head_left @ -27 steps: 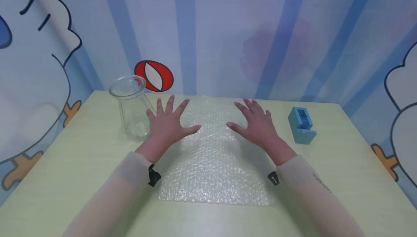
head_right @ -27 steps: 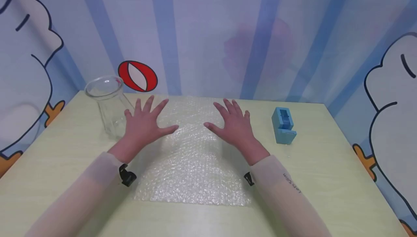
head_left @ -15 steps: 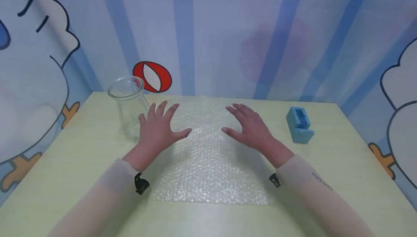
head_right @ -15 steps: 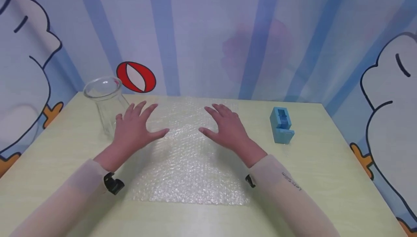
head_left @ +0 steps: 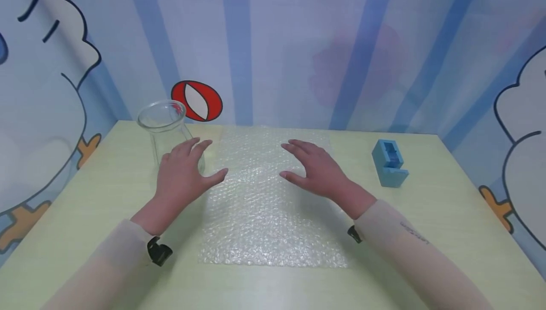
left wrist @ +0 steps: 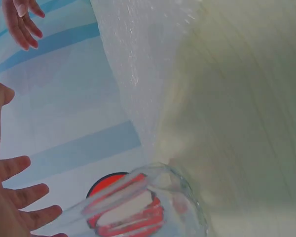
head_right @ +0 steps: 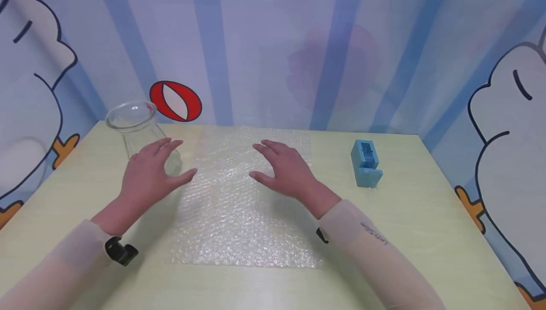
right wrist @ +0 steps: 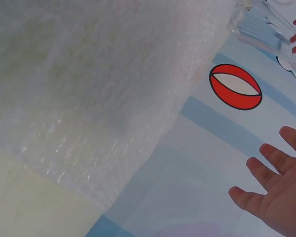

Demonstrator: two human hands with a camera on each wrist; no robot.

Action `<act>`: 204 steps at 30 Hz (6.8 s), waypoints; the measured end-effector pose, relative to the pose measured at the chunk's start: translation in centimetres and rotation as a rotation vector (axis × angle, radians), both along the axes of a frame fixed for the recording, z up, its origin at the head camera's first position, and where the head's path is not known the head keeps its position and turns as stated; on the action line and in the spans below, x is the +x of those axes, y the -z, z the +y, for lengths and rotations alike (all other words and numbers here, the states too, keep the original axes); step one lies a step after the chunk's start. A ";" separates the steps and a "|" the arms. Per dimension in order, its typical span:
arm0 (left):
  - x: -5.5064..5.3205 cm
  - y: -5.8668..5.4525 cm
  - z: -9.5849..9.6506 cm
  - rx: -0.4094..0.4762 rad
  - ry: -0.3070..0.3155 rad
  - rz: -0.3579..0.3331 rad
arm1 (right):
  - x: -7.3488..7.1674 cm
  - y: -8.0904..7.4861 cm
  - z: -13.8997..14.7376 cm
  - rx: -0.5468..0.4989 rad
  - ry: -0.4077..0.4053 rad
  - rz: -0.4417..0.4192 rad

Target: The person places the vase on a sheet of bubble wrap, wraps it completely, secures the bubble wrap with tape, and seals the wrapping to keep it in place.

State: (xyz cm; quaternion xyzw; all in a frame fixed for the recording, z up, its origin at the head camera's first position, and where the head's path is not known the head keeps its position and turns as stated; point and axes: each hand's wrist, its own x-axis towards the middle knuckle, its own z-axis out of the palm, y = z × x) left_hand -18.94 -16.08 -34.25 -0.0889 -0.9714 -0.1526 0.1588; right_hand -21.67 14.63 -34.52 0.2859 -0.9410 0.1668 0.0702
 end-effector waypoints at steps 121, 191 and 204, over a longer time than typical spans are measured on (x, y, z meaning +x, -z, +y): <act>-4.6 3.8 -10.1 0.640 -0.161 -0.447 | -2.8 -2.3 -4.6 -0.003 0.000 -0.171; -0.7 -2.9 1.6 -0.241 0.134 0.021 | 0.6 -5.9 -6.2 0.214 -0.062 0.116; -0.6 -2.8 3.3 -0.371 0.155 0.080 | 0.8 -4.8 -6.3 0.348 -0.008 0.151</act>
